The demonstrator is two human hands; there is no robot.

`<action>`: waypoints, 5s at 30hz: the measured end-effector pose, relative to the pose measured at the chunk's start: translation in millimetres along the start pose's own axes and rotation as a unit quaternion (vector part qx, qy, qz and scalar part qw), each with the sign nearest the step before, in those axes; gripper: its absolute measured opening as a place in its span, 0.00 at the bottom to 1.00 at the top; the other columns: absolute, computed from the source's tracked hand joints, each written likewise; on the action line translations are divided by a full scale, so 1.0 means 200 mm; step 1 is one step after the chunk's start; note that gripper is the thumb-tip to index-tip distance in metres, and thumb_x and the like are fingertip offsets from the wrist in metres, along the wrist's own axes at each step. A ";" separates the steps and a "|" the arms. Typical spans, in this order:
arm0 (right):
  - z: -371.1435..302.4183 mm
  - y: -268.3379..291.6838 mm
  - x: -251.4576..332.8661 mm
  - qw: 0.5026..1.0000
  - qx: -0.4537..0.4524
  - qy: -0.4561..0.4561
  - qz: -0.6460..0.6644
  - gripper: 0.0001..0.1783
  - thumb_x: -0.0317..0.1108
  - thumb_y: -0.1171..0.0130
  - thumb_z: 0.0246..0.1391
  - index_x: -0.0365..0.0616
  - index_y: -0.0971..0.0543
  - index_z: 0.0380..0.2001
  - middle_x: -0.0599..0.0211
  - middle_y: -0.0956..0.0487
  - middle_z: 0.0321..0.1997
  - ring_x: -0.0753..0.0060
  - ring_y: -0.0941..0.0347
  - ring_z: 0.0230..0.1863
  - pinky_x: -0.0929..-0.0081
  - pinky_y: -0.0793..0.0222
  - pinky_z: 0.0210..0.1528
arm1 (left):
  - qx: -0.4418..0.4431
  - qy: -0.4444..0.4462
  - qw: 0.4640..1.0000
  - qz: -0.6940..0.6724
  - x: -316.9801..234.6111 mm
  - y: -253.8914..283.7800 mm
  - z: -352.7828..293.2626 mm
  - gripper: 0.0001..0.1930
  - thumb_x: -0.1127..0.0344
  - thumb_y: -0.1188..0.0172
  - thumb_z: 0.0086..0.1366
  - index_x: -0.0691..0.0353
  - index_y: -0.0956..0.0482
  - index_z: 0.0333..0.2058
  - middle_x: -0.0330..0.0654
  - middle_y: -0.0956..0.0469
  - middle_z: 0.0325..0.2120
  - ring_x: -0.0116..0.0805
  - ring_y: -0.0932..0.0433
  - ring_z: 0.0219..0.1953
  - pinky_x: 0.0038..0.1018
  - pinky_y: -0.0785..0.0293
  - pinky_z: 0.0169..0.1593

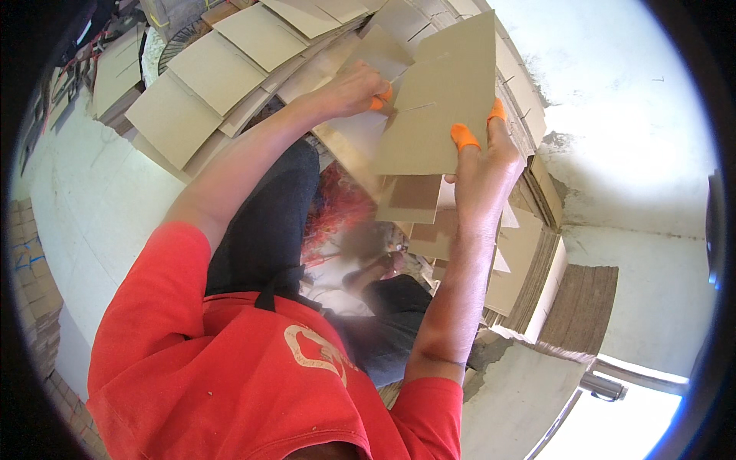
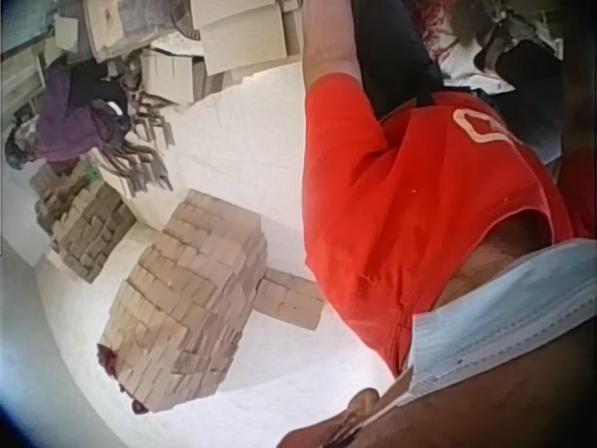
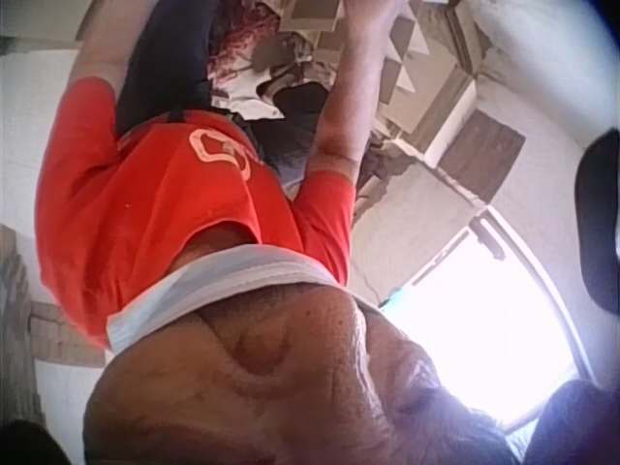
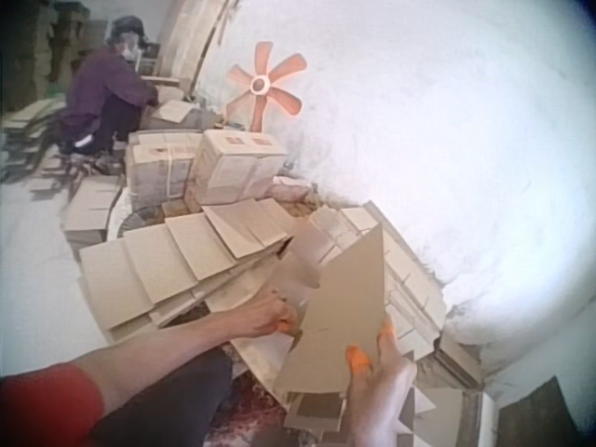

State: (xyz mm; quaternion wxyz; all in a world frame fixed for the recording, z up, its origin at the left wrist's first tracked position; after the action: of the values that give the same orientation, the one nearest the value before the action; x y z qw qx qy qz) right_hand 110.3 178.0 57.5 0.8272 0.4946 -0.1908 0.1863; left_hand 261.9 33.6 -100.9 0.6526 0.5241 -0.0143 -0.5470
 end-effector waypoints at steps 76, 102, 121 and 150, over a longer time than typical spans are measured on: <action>0.12 -0.33 -0.09 0.980 0.191 -0.022 -0.048 0.23 0.18 0.49 0.51 0.26 0.35 0.52 0.43 0.21 0.30 0.51 0.23 0.21 0.64 0.33 0.13 | 0.063 -0.018 0.997 -0.030 0.03 0.03 0.08 0.07 0.74 0.36 0.50 0.62 0.20 0.31 0.48 0.23 0.27 0.48 0.24 0.35 0.39 0.30 0.39; -0.18 -0.25 -0.39 0.992 0.028 -0.060 -0.110 0.34 0.46 0.36 0.53 0.38 0.32 0.58 0.47 0.20 0.38 0.51 0.21 0.34 0.59 0.25 0.35 | 0.001 -0.061 0.997 0.043 -0.09 0.07 -0.06 0.33 0.73 0.31 0.46 0.52 0.27 0.54 0.42 0.25 0.45 0.44 0.31 0.53 0.35 0.33 0.56; -0.53 -0.02 -0.83 0.958 0.101 -0.008 -0.267 0.11 0.39 0.38 0.52 0.46 0.24 0.36 0.57 0.23 0.28 0.55 0.24 0.36 0.57 0.26 0.31 | 0.229 -0.141 0.956 0.116 -0.07 -0.29 0.44 0.18 0.68 0.37 0.55 0.57 0.25 0.46 0.40 0.29 0.56 0.43 0.40 0.65 0.45 0.49 0.67; -1.09 0.71 -1.59 0.745 0.102 -0.387 -0.533 0.63 0.69 0.39 0.43 0.52 0.58 0.72 0.51 0.50 0.73 0.46 0.61 0.75 0.29 0.64 0.67 | -0.038 0.072 0.827 0.556 -0.07 0.59 -0.32 0.28 0.76 0.43 0.51 0.71 0.33 0.54 0.47 0.29 0.42 0.40 0.24 0.40 0.33 0.20 0.32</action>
State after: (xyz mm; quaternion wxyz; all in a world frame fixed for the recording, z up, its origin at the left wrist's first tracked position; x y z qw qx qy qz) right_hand -204.7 397.4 -90.7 0.5916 0.6269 -0.1798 -0.4739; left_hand 376.8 70.0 -38.8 0.8649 0.4401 -0.2358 -0.0521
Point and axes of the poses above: each hand's wrist, its own z-axis towards the middle knuckle, its own y-axis out of the back of the hand, x = y × z, the point moved 1 cm from there along z, towards the middle knuckle
